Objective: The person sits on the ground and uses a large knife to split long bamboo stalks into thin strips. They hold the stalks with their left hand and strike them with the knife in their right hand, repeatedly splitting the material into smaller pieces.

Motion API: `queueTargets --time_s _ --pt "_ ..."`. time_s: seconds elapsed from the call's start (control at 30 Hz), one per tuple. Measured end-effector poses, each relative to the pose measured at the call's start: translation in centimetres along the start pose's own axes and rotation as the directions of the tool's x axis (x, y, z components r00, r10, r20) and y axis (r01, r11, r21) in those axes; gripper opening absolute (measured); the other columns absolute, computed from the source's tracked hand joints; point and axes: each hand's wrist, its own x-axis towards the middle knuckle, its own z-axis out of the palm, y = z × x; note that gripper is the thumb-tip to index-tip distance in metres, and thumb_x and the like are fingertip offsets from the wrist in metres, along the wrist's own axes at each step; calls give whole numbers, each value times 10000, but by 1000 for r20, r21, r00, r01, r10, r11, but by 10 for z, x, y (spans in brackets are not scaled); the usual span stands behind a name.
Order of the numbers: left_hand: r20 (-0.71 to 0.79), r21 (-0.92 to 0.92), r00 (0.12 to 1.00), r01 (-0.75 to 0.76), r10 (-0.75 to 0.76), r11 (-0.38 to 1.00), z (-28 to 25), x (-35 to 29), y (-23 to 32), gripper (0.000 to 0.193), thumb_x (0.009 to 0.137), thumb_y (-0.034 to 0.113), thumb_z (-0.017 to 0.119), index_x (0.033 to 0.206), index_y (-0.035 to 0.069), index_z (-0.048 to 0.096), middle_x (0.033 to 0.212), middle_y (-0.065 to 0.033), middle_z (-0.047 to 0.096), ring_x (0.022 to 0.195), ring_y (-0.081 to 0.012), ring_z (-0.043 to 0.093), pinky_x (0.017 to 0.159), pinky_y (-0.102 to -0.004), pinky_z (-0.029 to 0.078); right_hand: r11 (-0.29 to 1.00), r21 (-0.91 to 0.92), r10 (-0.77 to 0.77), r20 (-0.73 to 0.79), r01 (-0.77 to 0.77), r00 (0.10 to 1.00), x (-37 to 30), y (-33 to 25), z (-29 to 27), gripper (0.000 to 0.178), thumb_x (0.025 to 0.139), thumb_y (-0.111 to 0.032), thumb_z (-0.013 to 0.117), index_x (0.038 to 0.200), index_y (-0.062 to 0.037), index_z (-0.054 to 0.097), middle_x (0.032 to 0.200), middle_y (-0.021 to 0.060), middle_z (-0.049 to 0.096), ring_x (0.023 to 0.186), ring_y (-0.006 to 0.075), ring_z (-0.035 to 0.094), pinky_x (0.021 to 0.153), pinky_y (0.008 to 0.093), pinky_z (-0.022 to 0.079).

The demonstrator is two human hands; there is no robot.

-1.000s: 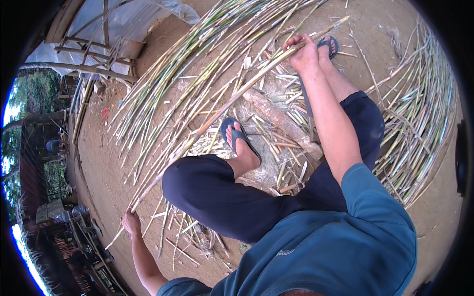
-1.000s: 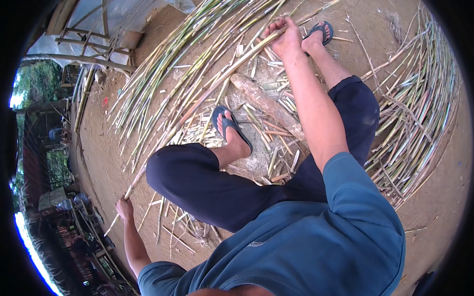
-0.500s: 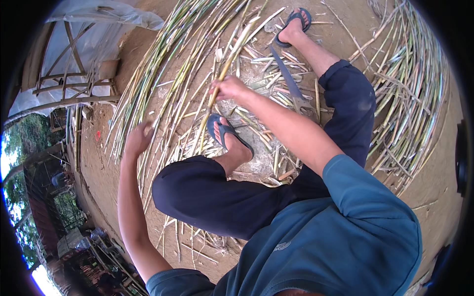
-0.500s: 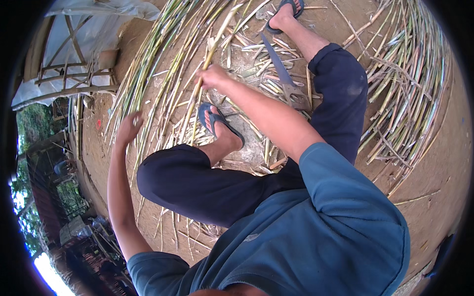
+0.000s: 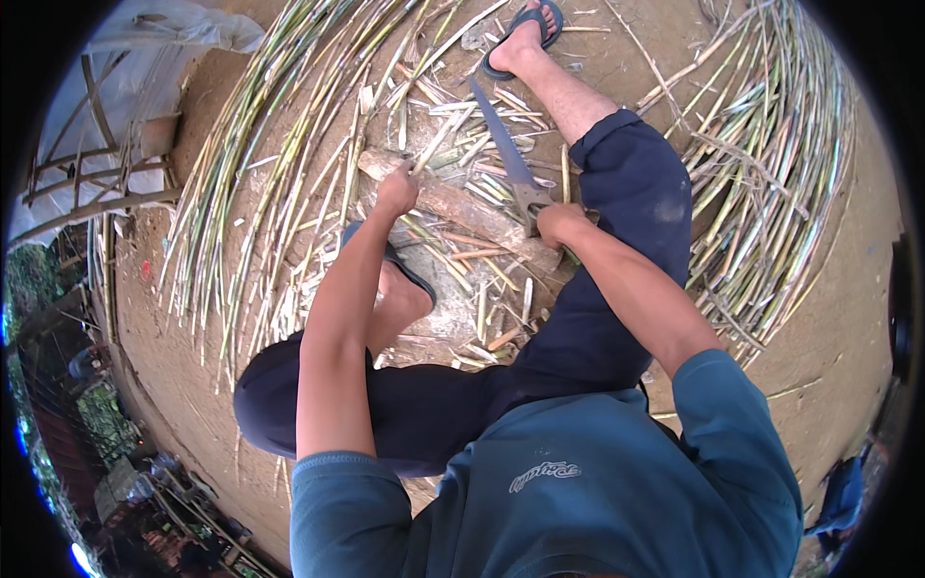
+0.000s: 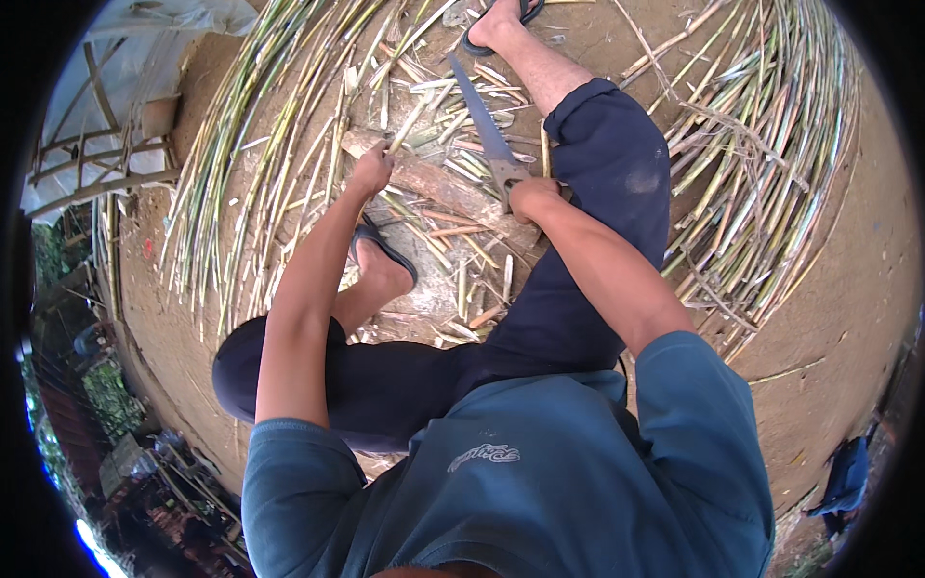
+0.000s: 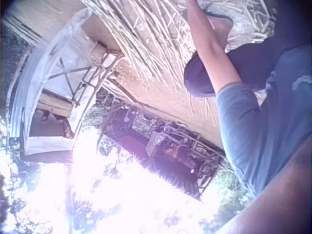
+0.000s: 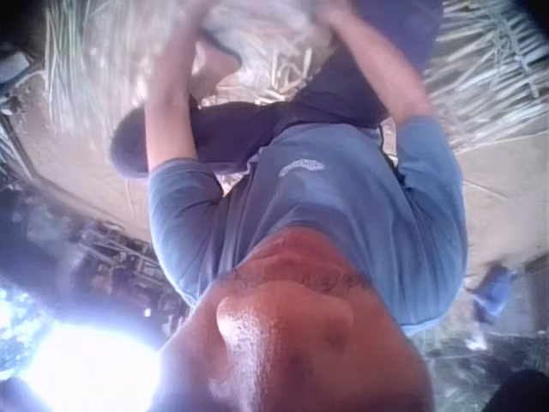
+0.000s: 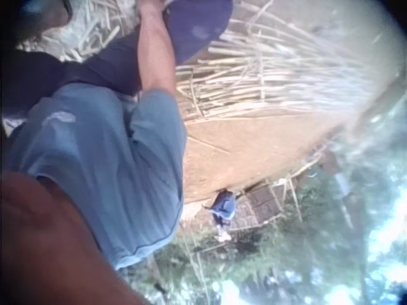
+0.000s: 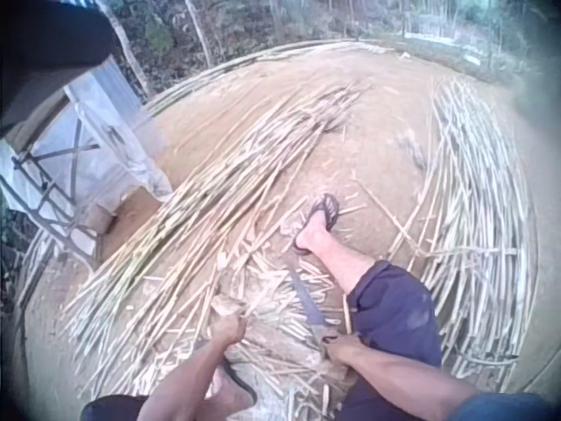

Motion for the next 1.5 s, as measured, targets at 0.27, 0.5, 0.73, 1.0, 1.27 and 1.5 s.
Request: queueTargets --time_s 0.27,0.5,0.73,1.0,1.27,1.5 --pt "-173 -20 948 267 -267 963 15 -10 -2 286 847 145 592 1124 92 642 1070 -233 682 1037 -401 643 907 -477 497 964 192 211 -128 -184 969 37 -6 40 492 806 -83 656 1283 -8 564 1405 251 468 1297 410 468 1004 438 473" --pt "-135 -32 947 290 -291 957 7 -6 -4 207 799 183 677 993 135 729 1037 -189 704 992 -366 669 870 -437 526 906 418 117 -387 61 915 12 -16 10 330 821 -198 658 1083 2 668 1123 274 646 1074 413 624 908 452 519" --pt "-213 -194 967 100 -142 976 43 -17 -1 224 749 196 753 953 105 762 954 -190 704 893 -367 675 880 -431 516 785 541 84 -575 302 814 -101 -39 -37 388 869 -332 690 1020 22 641 756 264 638 733 426 649 656 471 493" --pt "-515 -226 856 -81 -48 971 76 -8 -17 188 804 217 712 908 70 766 978 -151 616 980 -343 509 950 -438 406 743 517 54 -679 424 732 -122 -58 11 319 891 -279 705 1030 -5 623 741 223 651 704 422 640 615 438 483" --pt "-574 -329 638 394 -513 858 85 23 -1 478 835 299 618 1131 -38 450 1207 -265 405 1160 -398 401 967 -519 395 724 618 139 -566 306 813 -133 -75 -10 282 897 -289 701 914 -11 653 615 184 609 565 369 623 544 401 464" --pt "-591 -355 575 444 -565 823 87 30 9 504 838 312 575 1133 -64 415 1175 -262 417 1175 -409 403 1023 -509 343 697 662 168 -524 275 835 -146 -79 -8 246 888 -214 687 805 1 598 539 178 519 485 354 563 498 393 425"
